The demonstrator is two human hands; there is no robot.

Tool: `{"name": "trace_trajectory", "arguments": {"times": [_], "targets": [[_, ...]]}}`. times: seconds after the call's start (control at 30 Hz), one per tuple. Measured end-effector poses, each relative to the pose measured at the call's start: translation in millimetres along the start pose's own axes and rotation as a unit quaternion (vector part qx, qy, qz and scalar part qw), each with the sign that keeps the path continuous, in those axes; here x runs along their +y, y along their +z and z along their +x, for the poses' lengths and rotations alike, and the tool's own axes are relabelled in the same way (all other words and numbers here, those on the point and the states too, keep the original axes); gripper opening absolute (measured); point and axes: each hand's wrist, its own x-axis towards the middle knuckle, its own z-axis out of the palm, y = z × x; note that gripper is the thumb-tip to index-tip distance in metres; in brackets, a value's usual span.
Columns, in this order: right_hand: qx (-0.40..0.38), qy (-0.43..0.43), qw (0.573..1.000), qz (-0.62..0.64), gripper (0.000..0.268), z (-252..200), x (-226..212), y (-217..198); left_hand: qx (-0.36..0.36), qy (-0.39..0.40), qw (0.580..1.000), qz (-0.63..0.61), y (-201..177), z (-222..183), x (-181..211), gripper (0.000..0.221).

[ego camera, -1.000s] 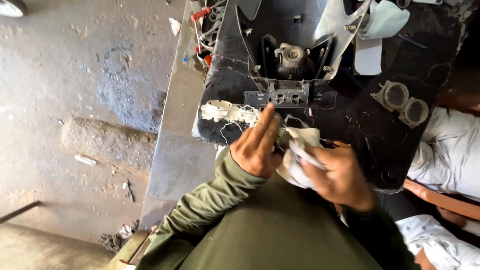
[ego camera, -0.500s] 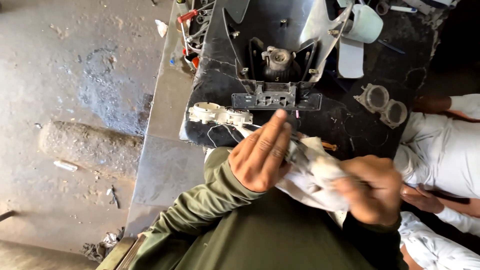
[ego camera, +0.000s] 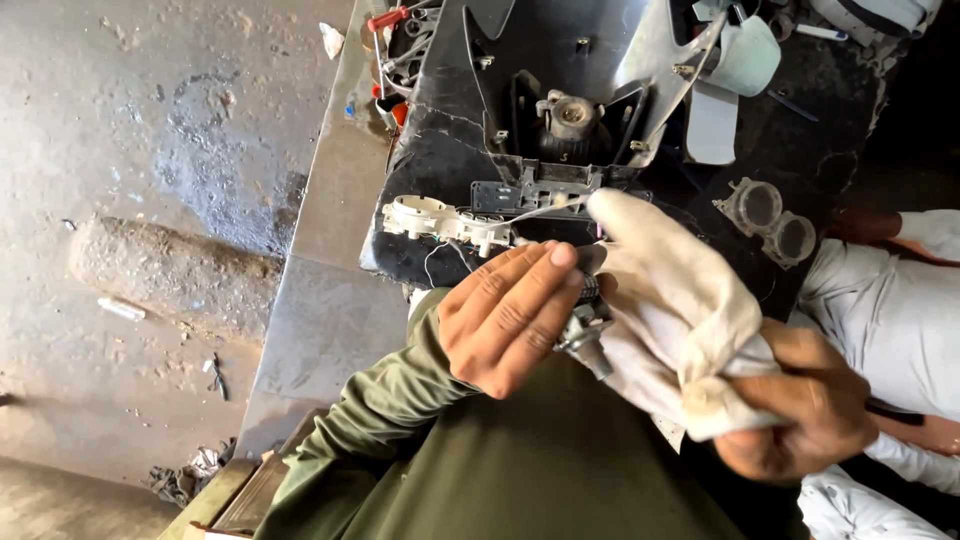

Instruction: The person sits and disassembles a motorcycle instrument cluster, pulling the wiring harness and connectors out of the white plastic housing and separating the speedometer dial and odometer unit. They wipe parts with a cloth, fit the dial into the housing, and continue wiping the assembly.

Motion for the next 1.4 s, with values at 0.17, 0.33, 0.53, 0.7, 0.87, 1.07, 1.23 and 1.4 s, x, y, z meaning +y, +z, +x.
{"name": "trace_trajectory", "arguments": {"times": [0.17, 0.33, 0.53, 0.7, 0.87, 1.07, 1.23, 1.4], "targets": [[-0.065, 0.003, 0.990, -0.127, 0.027, 10, -28, 39, -0.033, 0.030, 0.999, 0.018, -1, 8, 0, 0.025], [-0.065, 0.020, 0.977, -0.200, 0.021, -12, 19, 89, -0.097, 0.007, 0.994, 0.051, 11, 5, -9, 0.025], [0.072, 0.238, 0.968, 0.032, 0.013, -34, 61, 137, -0.123, 0.055, 0.986, 0.100, 42, -32, -42, 0.022], [0.070, 0.452, 0.858, 0.233, 0.019, -52, 89, 138, -0.162, 0.088, 0.974, 0.129, 48, -43, -50, 0.026], [-0.031, 0.304, 0.951, 0.046, 0.018, -50, 102, 112, -0.206, 0.078, 0.971, 0.092, 52, -44, -49, 0.027], [-0.246, -0.132, 0.951, -0.131, 0.022, -27, 109, 94, -0.374, 0.013, 0.927, 0.005, 80, -73, -55, 0.034], [-0.182, 0.026, 0.980, -0.076, 0.021, -56, 113, 126, -0.352, 0.016, 0.935, 0.044, 74, -60, -61, 0.035], [0.142, 0.539, 0.710, 0.430, 0.020, -6, 69, 141, -0.230, 0.087, 0.962, 0.117, 62, -46, -63, 0.029]]}}
